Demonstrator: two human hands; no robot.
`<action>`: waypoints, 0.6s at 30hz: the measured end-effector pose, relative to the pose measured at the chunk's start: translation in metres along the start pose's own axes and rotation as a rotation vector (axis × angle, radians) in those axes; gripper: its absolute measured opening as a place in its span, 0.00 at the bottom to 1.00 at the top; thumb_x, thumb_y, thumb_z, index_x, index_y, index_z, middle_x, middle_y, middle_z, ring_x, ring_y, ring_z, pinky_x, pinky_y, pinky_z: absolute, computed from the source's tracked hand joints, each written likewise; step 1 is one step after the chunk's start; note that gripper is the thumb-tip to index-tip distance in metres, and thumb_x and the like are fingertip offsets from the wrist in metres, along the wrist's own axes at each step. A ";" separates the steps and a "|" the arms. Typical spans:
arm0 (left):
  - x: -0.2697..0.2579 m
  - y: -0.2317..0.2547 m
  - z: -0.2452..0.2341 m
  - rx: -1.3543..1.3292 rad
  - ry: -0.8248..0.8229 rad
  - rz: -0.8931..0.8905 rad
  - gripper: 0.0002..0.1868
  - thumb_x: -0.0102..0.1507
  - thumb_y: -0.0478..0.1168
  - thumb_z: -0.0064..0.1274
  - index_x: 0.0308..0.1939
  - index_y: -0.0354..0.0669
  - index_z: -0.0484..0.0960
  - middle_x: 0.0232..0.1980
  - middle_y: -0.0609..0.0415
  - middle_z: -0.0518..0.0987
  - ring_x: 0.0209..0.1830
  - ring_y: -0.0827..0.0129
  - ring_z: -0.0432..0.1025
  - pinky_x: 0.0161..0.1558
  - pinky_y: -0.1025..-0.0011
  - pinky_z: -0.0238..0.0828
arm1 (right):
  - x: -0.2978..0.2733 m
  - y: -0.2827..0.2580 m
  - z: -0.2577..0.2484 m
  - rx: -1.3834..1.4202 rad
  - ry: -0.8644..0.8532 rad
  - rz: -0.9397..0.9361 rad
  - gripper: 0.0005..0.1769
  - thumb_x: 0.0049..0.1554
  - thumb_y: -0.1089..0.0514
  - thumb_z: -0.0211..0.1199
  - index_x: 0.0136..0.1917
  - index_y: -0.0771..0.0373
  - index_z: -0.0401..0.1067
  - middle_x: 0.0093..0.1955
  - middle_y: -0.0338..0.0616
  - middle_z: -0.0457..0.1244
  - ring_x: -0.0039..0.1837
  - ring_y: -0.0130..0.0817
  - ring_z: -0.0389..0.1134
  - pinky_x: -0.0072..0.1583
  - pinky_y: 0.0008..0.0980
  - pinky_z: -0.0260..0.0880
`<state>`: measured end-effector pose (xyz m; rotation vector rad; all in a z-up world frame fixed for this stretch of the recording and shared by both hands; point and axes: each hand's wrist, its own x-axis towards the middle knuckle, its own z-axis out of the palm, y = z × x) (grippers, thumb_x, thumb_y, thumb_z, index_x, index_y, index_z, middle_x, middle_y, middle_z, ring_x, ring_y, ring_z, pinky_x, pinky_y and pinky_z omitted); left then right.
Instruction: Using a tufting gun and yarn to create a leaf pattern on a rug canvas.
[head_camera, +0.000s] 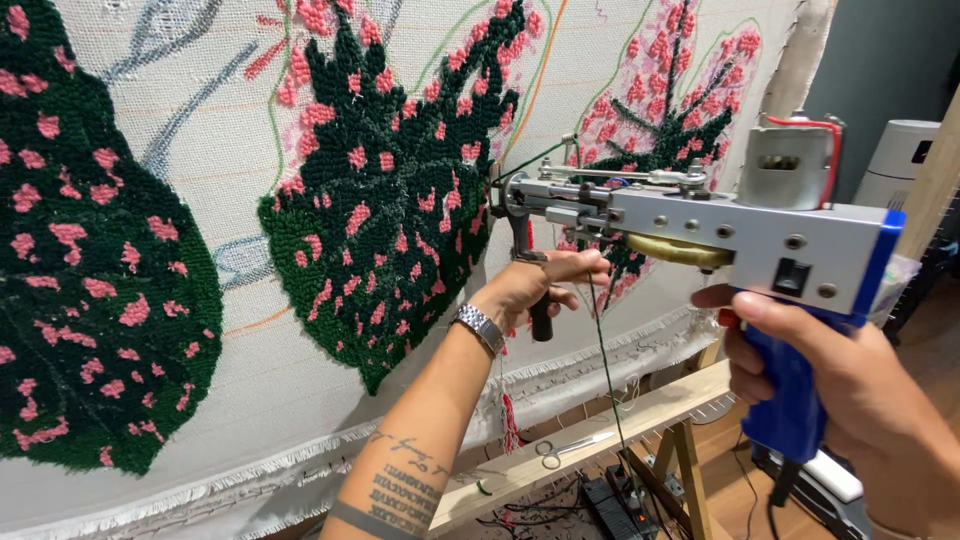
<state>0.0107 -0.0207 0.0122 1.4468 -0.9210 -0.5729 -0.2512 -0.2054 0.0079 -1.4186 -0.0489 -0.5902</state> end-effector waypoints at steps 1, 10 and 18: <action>-0.003 0.002 -0.002 0.001 -0.001 0.001 0.28 0.60 0.61 0.60 0.53 0.45 0.86 0.48 0.58 0.85 0.28 0.77 0.71 0.27 0.80 0.61 | 0.001 0.002 0.003 0.000 0.001 -0.001 0.21 0.61 0.53 0.64 0.57 0.74 0.74 0.36 0.44 0.59 0.34 0.31 0.59 0.32 0.33 0.59; -0.017 0.013 -0.009 0.059 0.082 -0.015 0.32 0.57 0.64 0.57 0.56 0.48 0.84 0.49 0.59 0.87 0.30 0.77 0.71 0.28 0.79 0.59 | 0.004 0.016 0.021 0.054 -0.049 0.035 0.21 0.61 0.52 0.67 0.54 0.76 0.77 0.33 0.43 0.59 0.33 0.32 0.59 0.32 0.32 0.59; -0.016 0.021 -0.006 0.069 0.073 0.016 0.32 0.58 0.61 0.57 0.60 0.48 0.83 0.52 0.57 0.86 0.31 0.73 0.74 0.26 0.78 0.61 | 0.001 0.009 0.023 -0.006 0.026 0.029 0.21 0.60 0.50 0.67 0.51 0.74 0.75 0.32 0.46 0.58 0.30 0.35 0.58 0.31 0.34 0.58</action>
